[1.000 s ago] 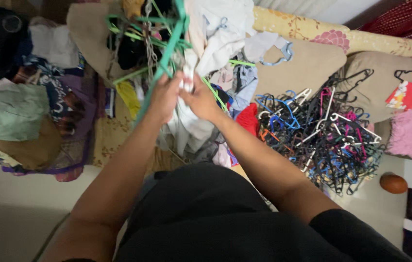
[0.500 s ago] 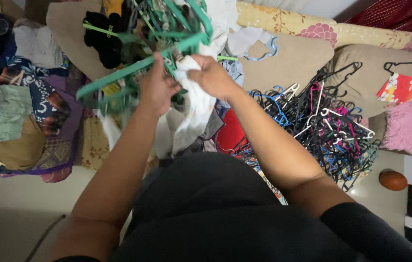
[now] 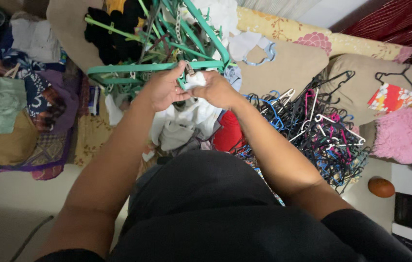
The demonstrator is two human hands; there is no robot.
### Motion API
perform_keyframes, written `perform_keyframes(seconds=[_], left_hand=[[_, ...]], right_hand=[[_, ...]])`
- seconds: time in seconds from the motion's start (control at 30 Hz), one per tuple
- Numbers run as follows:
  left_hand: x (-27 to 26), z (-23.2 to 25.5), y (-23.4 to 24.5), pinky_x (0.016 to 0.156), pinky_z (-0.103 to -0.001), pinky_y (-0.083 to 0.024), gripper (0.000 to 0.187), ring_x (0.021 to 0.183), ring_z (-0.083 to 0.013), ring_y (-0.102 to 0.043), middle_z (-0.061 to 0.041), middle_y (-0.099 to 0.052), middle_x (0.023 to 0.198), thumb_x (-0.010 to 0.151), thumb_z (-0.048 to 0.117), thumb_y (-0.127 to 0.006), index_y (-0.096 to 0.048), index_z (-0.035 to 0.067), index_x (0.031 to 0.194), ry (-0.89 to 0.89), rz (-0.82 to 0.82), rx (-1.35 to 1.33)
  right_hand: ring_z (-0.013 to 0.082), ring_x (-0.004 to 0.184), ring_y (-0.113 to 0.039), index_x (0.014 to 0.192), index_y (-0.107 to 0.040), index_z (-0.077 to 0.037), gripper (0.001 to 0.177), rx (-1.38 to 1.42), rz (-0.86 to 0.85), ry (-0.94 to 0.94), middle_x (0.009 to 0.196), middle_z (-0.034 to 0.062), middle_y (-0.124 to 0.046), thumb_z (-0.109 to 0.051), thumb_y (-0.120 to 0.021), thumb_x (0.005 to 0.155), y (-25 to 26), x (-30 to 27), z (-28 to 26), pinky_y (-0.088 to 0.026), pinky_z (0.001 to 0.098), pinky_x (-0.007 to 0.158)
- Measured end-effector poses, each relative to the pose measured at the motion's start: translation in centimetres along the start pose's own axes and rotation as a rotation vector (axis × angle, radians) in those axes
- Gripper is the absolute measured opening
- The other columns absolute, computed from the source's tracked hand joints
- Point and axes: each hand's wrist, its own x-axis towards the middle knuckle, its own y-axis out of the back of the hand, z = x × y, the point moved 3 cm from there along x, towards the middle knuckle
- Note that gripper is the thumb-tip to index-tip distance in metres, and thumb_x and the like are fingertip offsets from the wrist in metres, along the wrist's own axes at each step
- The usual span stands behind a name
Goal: The person organizes laundry and clothes hangers on the floor, picking up pieces of clothing and attaching them to the clips of a circular drying rack by hand.
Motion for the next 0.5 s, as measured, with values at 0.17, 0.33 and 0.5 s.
perform_keyframes(seconds=[0.17,0.33,0.5], left_hand=[[1.0,0.0,-0.2,0.087,-0.04,-0.052,0.036,0.099,-0.0171,-0.065,0.0,-0.068,0.114,0.094,0.045,-0.066,-0.066,0.019,0.119,-0.062,-0.201,-0.147],[5.0,-2.4,0.0,0.084,-0.037,-0.049,0.017,0.09,-0.0144,-0.065,0.003,-0.07,0.102,0.097,0.031,-0.075,-0.069,0.019,0.107,-0.198,-0.05,-0.16],[6.7,-3.0,0.0,0.082,-0.037,-0.054,0.014,0.087,-0.015,-0.069,0.001,-0.074,0.098,0.091,0.023,-0.078,-0.071,0.016,0.102,-0.257,0.055,-0.202]], right_hand=[[0.0091,0.085,-0.065,0.103,-0.076,-0.004,0.022,0.049,0.089,-0.039,0.092,-0.0014,-0.075,-0.017,-0.075,0.086,2.8,-0.8,0.1,-0.053,0.0265,0.081],[0.0085,0.084,-0.063,0.105,-0.077,-0.005,0.025,0.195,0.194,-0.12,0.093,-0.0029,-0.074,-0.019,-0.075,0.085,3.8,-1.8,0.9,-0.05,0.0255,0.08],[0.0085,0.077,-0.061,0.102,-0.078,-0.004,0.024,0.011,0.191,-0.217,0.087,-0.0018,-0.073,-0.021,-0.076,0.086,3.7,-3.7,1.4,-0.051,0.0271,0.074]])
